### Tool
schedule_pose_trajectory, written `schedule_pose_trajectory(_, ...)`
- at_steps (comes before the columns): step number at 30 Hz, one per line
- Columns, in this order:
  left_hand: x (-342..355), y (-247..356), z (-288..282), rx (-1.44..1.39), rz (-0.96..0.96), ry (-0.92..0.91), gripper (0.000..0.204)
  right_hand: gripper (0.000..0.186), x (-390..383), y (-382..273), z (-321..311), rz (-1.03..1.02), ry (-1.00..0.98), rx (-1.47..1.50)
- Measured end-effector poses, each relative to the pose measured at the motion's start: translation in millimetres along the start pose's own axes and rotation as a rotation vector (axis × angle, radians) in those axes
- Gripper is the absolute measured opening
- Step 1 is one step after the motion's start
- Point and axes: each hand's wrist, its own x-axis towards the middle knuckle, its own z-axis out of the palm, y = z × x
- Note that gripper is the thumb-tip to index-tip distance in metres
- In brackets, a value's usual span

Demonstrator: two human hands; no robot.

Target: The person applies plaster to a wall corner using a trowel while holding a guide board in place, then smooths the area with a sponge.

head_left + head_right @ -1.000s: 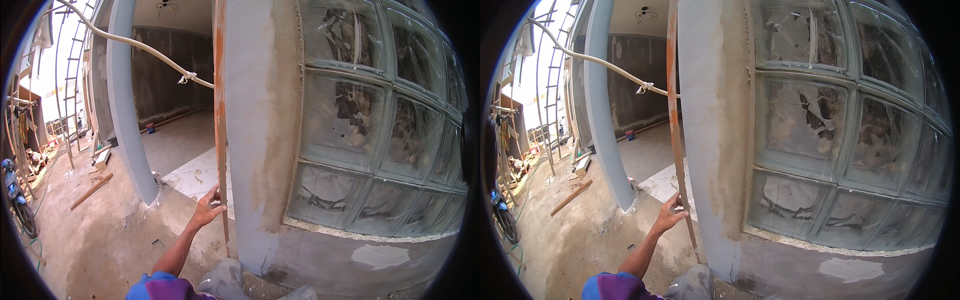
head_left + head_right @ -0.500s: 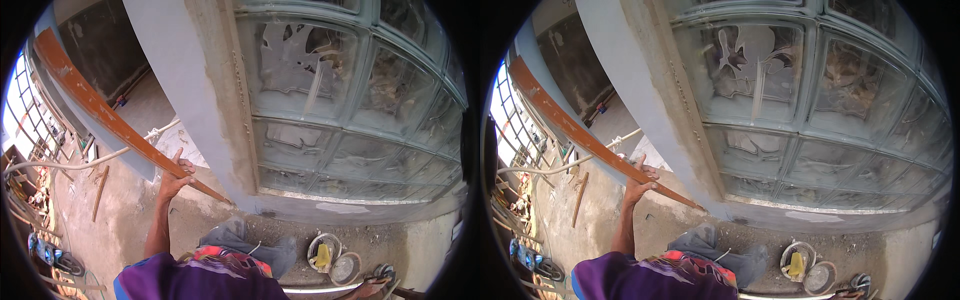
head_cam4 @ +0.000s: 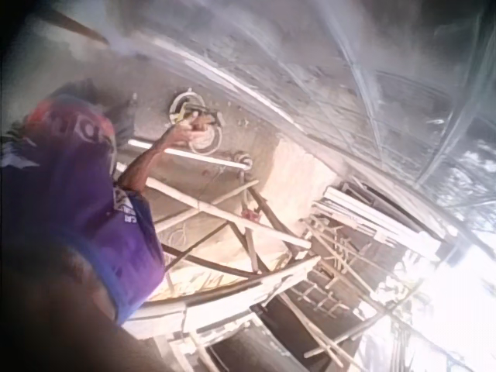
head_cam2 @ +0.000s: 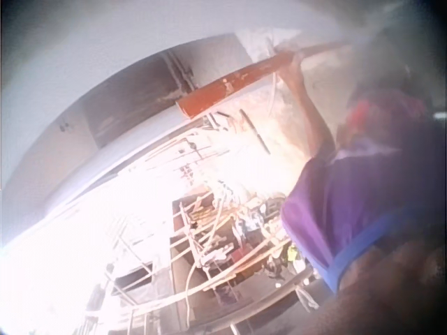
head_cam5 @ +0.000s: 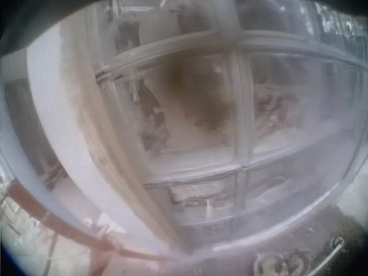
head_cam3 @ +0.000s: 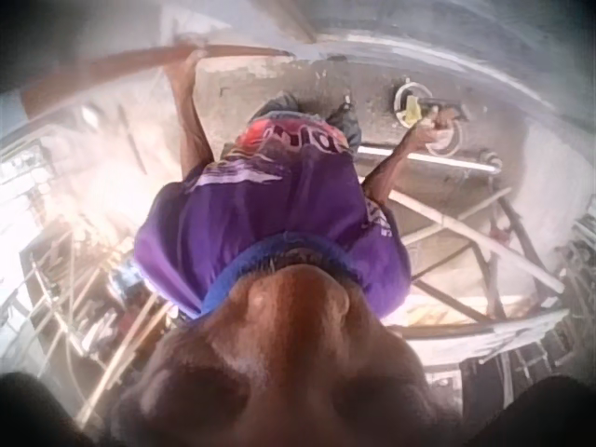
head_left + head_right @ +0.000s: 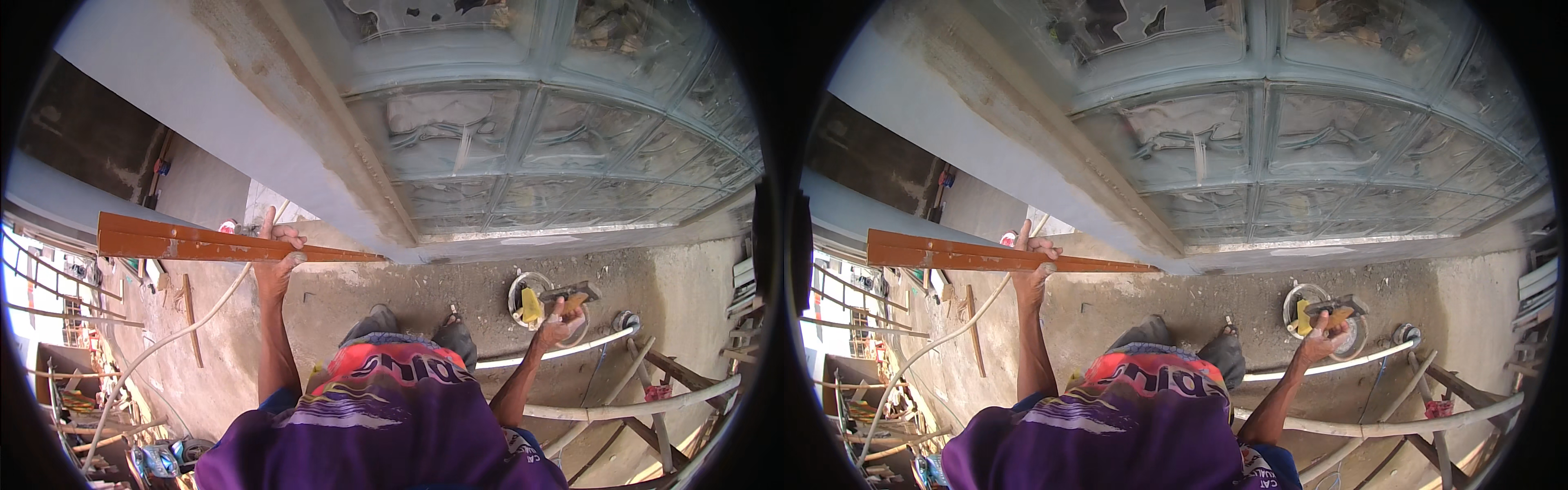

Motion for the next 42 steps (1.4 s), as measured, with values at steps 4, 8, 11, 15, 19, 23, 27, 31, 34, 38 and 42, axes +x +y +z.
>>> schedule_pose_trajectory(4, 15.0, 13.8, 5.1, -0.010, 0.061, -0.009, 0.097, 0.044, -93.8, -66.9, 62.0, -0.161, -0.408, 0.142)
schedule_pose_trajectory(8, 22.5, 15.6, -4.7, -0.037, 0.045, -0.056, 0.095, 0.041, -165.2, -150.9, 98.2, -0.214, -0.680, 0.275)
schedule_pose_trajectory(11, 23.9, 8.9, -18.7, -0.115, 0.045, -0.150, 0.095, 0.042, -190.3, -177.8, 132.8, -0.343, -0.577, 0.377)
schedule_pose_trajectory(15, 19.3, 12.4, -24.7, -0.081, 0.047, -0.175, 0.095, 0.042, -199.1, -201.8, 162.2, -0.296, -0.453, 0.418)
schedule_pose_trajectory(19, 20.1, 10.9, -26.2, 0.007, 0.125, -0.183, 0.092, 0.042, -199.7, -216.5, 172.9, -0.288, -0.410, 0.407)
schedule_pose_trajectory(23, 21.4, 10.2, -27.6, 0.035, 0.130, -0.199, 0.091, 0.041, -198.0, -224.6, 175.3, -0.301, -0.414, 0.379)
schedule_pose_trajectory(27, 21.7, 7.7, -27.9, 0.015, 0.120, -0.209, 0.091, 0.038, -196.5, -224.6, 176.1, -0.378, -0.480, 0.332)
schedule_pose_trajectory(31, 23.3, 11.3, -23.1, -0.030, 0.017, -0.205, 0.097, 0.036, -218.8, -205.7, 182.3, -0.550, -0.664, 0.242)
schedule_pose_trajectory(34, 23.6, 4.9, -28.7, -0.050, 0.063, -0.206, 0.095, 0.036, -235.7, -195.3, 167.7, -0.533, -0.675, 0.277)
schedule_pose_trajectory(38, 22.5, 4.3, -30.5, -0.068, 0.058, -0.158, 0.092, 0.035, -213.9, -218.7, 151.3, -0.324, -0.590, 0.314)
schedule_pose_trajectory(42, 21.9, 7.7, -28.5, -0.068, 0.074, -0.148, 0.091, 0.039, -189.3, -247.3, 155.2, -0.260, -0.521, 0.429)
